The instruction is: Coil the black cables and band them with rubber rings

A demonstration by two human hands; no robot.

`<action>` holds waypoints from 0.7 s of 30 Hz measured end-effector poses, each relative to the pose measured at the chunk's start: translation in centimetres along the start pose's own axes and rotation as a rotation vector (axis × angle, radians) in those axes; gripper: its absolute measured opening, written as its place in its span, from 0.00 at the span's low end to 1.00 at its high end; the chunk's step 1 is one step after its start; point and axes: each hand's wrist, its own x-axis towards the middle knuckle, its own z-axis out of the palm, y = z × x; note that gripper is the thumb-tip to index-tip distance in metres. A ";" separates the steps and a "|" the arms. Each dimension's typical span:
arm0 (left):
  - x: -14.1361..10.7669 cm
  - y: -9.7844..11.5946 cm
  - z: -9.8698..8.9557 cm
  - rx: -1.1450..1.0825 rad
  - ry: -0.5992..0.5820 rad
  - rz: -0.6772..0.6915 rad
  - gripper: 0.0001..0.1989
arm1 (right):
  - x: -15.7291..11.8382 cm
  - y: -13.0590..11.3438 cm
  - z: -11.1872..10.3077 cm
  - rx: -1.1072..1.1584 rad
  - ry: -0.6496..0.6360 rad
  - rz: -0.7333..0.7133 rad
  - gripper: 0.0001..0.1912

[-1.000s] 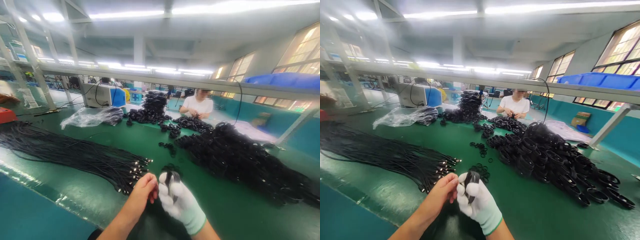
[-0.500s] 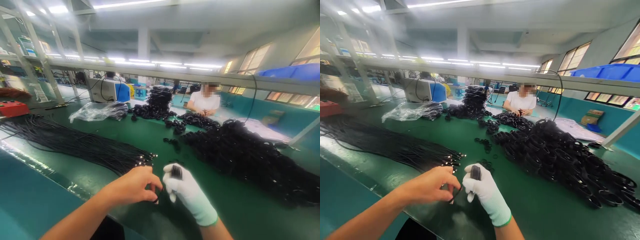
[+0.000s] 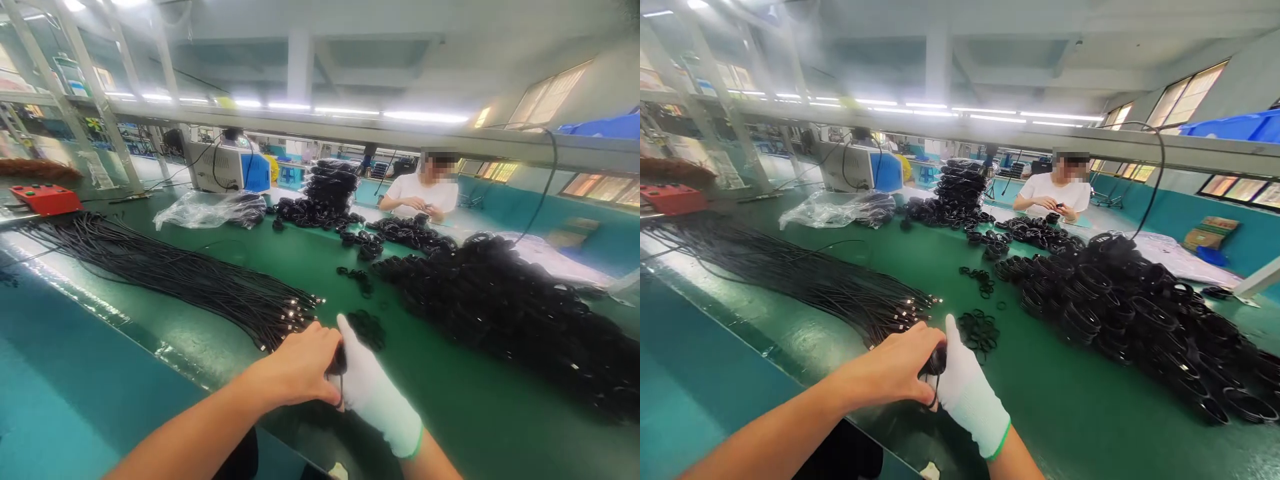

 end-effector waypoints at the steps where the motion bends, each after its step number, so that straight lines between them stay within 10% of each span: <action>1: 0.3 -0.3 -0.2 0.016 -0.035 -0.003 0.24 | -0.2 -0.4 0.0 -0.068 0.011 -0.011 0.49; 8: 1.9 -2.8 -0.2 -0.293 -0.235 0.010 0.12 | -0.9 -3.8 -1.3 0.093 -0.064 0.086 0.18; 13: 0.5 -1.8 0.7 -0.427 -0.183 -0.115 0.09 | -1.2 -2.6 -2.2 0.714 -0.414 -0.007 0.23; 21: 0.3 -0.4 -0.6 -1.253 0.098 -0.059 0.10 | -0.9 -1.8 -1.3 0.792 -0.409 -0.093 0.29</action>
